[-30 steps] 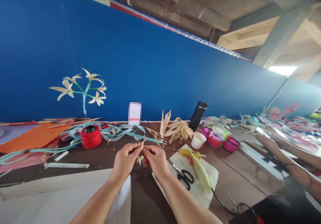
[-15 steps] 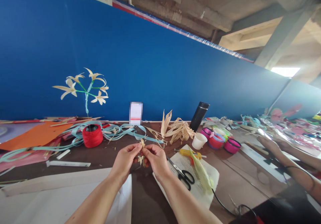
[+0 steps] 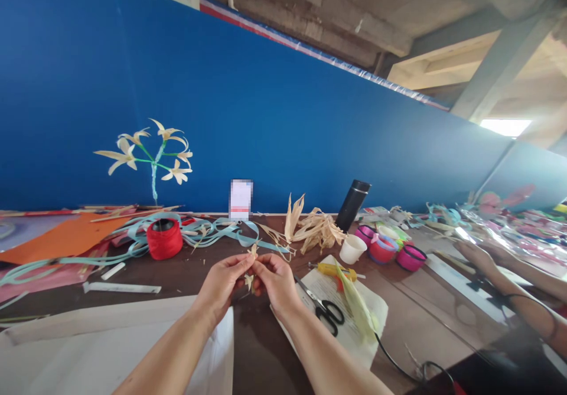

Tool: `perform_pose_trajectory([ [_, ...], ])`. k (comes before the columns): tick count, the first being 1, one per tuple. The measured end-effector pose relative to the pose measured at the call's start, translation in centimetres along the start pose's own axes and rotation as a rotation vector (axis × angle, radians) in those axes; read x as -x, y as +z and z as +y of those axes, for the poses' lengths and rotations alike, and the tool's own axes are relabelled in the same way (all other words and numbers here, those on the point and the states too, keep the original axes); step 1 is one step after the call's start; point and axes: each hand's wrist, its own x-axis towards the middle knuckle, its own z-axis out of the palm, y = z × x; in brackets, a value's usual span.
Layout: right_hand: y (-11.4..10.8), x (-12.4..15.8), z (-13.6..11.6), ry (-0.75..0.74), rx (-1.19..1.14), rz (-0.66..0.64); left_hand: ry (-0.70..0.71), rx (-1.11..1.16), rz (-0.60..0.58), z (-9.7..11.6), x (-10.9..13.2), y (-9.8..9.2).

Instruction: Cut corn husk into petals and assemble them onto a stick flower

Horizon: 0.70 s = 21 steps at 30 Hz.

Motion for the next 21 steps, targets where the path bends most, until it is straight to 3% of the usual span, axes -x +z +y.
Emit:
perform_pose_trajectory([
  [6, -0.16, 0.05, 0.04, -0.014, 0.052, -0.012, 0.009, 0.036, -0.005, 0.04, -0.03, 0.05],
  [12, -0.23, -0.03, 0.20, -0.031, 0.077, -0.033, -0.014, 0.057, 0.105, -0.12, -0.21, -0.08],
  [21, -0.37, -0.09, 0.28, 0.005, 0.045, 0.000, -0.039, 0.018, 0.084, -0.21, -0.14, -0.12],
])
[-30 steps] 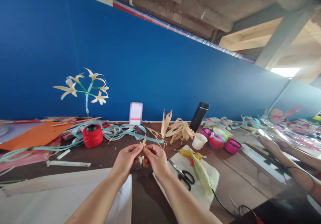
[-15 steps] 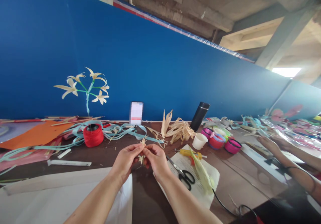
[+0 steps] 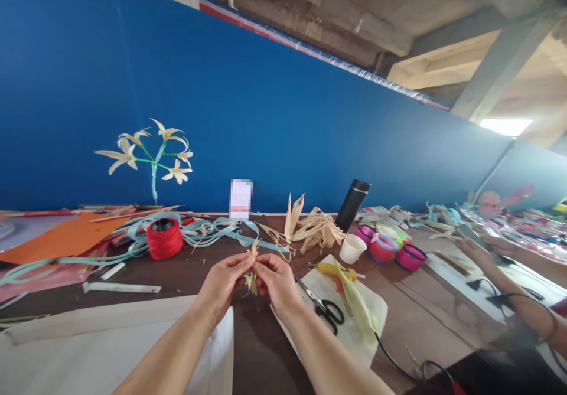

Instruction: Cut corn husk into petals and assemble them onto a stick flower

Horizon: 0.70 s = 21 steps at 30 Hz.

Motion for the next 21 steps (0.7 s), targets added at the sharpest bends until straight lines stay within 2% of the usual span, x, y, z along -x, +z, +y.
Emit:
perform_pose_trajectory([
  [7, -0.01, -0.07, 0.06, 0.010, -0.037, 0.003, -0.011, 0.037, -0.078, 0.25, 0.12, 0.08],
  [21, 0.16, 0.08, -0.07, -0.037, -0.028, -0.015, 0.032, 0.043, -0.109, 0.38, 0.33, 0.35],
])
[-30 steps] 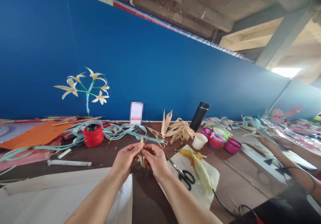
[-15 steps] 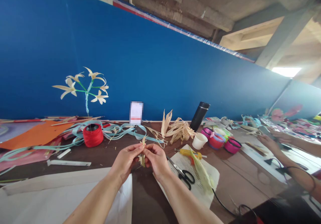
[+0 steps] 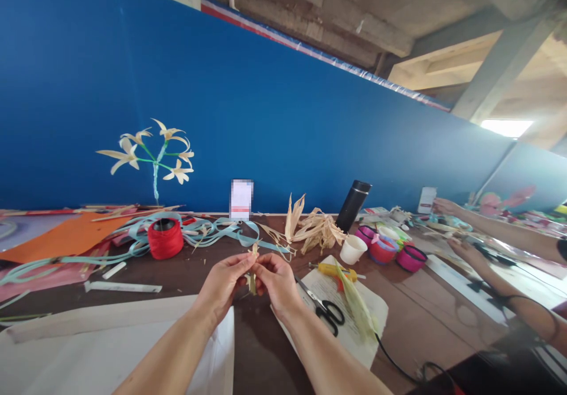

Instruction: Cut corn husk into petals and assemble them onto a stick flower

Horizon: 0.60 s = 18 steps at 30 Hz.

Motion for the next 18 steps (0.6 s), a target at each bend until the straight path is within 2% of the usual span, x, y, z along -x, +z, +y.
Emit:
perform_pose_trajectory([
  [8, -0.2, 0.0, -0.3, 0.002, 0.094, -0.017, 0.055, -0.086, 0.101, -0.7, -0.6, -0.6],
  [12, -0.9, -0.2, -0.9, -0.053, 0.139, 0.052, 0.070, -0.158, 0.165, -0.6, -0.7, -0.6],
  [18, -1.5, -0.5, -1.7, -0.071, 0.214, 0.075, 0.019, -0.158, 0.067, -0.6, -0.6, -0.4],
])
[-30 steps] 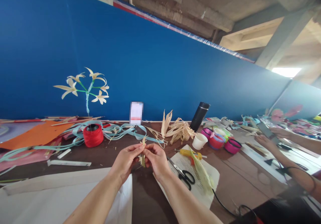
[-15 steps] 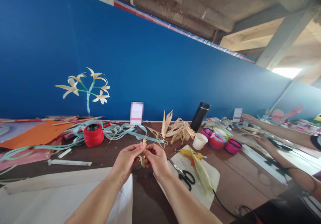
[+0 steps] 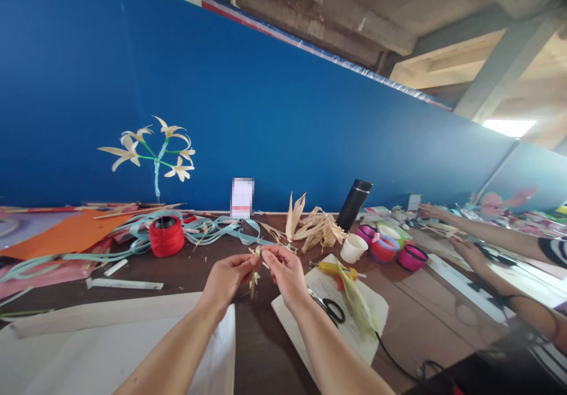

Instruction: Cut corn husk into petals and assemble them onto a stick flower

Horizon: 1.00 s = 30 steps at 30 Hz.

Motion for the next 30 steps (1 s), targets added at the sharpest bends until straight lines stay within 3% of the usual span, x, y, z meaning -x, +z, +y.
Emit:
perform_pose_trajectory([
  [7, -0.1, 0.1, -0.1, -0.090, 0.119, -0.045, -0.087, -0.059, -0.037, -0.2, 0.1, 0.0],
  [16, -0.4, 0.0, 0.2, -0.132, 0.187, -0.044, -0.033, -0.152, -0.027, 0.4, 0.4, 0.2],
  [25, -0.6, -0.5, 0.4, -0.016, 0.074, -0.024, -0.157, -0.034, -0.184, 0.9, 1.0, 0.1],
  [30, -0.8, -0.6, 0.5, -0.006, 0.070, -0.022, -0.142, -0.082, -0.150, 0.7, 0.9, 0.1],
])
